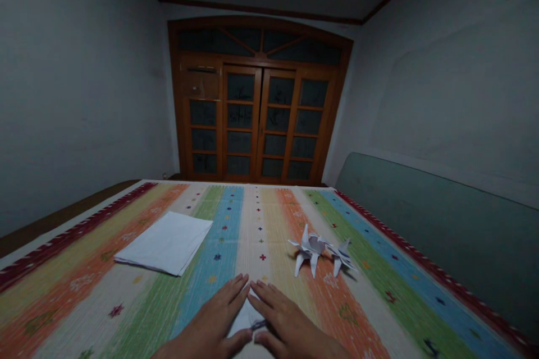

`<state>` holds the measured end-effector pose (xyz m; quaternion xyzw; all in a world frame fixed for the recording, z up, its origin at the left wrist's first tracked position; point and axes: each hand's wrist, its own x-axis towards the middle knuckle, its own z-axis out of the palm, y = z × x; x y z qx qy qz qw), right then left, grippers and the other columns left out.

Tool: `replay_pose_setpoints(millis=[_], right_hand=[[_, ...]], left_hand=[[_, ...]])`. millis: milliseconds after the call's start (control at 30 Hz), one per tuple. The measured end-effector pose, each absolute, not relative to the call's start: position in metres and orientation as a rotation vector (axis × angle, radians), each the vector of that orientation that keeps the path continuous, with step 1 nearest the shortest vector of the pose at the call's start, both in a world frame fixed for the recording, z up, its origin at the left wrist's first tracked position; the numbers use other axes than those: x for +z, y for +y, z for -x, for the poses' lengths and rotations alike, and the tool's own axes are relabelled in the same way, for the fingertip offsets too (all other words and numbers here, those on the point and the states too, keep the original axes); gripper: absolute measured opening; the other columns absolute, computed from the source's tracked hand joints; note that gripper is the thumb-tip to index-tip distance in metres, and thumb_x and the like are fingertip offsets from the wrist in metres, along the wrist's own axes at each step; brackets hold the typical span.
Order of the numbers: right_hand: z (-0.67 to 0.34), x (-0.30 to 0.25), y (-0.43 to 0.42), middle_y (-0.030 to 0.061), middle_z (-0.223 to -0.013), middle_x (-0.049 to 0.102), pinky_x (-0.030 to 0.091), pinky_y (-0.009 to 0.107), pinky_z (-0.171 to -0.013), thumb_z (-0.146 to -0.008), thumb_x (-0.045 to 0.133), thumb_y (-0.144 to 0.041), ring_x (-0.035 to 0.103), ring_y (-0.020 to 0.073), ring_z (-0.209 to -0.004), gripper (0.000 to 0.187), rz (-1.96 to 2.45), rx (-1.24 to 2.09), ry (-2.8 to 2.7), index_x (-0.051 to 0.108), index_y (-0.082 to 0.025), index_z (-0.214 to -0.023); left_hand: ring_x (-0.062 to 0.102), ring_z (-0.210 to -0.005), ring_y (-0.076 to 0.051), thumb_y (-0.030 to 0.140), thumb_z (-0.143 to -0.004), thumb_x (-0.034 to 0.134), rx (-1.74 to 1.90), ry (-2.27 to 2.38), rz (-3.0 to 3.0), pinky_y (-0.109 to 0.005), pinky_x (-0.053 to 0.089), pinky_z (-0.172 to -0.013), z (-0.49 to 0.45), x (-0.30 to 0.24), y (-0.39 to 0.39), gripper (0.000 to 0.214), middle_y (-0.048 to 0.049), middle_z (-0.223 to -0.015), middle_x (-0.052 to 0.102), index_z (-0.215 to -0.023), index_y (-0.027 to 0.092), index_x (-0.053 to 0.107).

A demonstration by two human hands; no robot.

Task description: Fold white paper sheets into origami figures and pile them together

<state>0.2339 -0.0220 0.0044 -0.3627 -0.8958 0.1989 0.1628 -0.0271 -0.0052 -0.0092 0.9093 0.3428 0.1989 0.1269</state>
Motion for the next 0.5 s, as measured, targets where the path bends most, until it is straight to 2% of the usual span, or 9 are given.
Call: replay_pose_setpoints(millis=[200, 300, 433, 500], right_hand=[[-0.226, 0.017, -0.029, 0.0099, -0.15, 0.057, 0.043, 0.043, -0.117, -0.093, 0.062, -0.017, 0.052, 0.0276, -0.139, 0.046, 1.042, 0.527, -2.419, 0.063, -0.026, -0.138], [-0.225, 0.019, -0.03, 0.0112, -0.148, 0.059, 0.044, 0.043, -0.116, -0.091, 0.065, -0.016, 0.055, 0.0282, -0.137, 0.043, 1.031, 0.534, -2.39, 0.066, -0.025, -0.133], [-0.228, 0.018, -0.03, 0.0141, -0.145, 0.06, 0.045, 0.043, -0.115, -0.089, 0.067, -0.014, 0.056, 0.0295, -0.135, 0.044, 1.053, 0.537, -2.385, 0.066, -0.022, -0.133], [-0.228, 0.017, -0.031, 0.014, -0.143, 0.062, 0.046, 0.042, -0.114, -0.089, 0.066, -0.013, 0.058, 0.0289, -0.133, 0.044, 1.037, 0.531, -2.374, 0.066, -0.023, -0.133]], left_hand=[[0.042, -0.146, -0.034, 0.042, -0.098, 0.064, 0.581, 1.023, -2.565, -0.055, 0.042, -0.116, 0.026, -0.002, -0.002, 0.062, -0.0098, -0.162, 0.04, -0.155, 0.035, 0.041], [0.042, -0.146, -0.034, 0.041, -0.097, 0.066, 0.556, 1.036, -2.547, -0.055, 0.041, -0.115, 0.026, 0.002, -0.003, 0.059, -0.0111, -0.161, 0.041, -0.152, 0.032, 0.046], [0.046, -0.144, -0.031, 0.029, -0.098, 0.062, 0.626, 1.01, -2.589, -0.052, 0.044, -0.115, 0.026, 0.005, -0.006, 0.049, -0.0079, -0.157, 0.048, -0.147, 0.032, 0.053], [0.047, -0.143, -0.032, 0.029, -0.097, 0.064, 0.597, 0.979, -2.641, -0.051, 0.045, -0.114, 0.026, 0.008, -0.007, 0.051, -0.008, -0.156, 0.05, -0.147, 0.032, 0.053]])
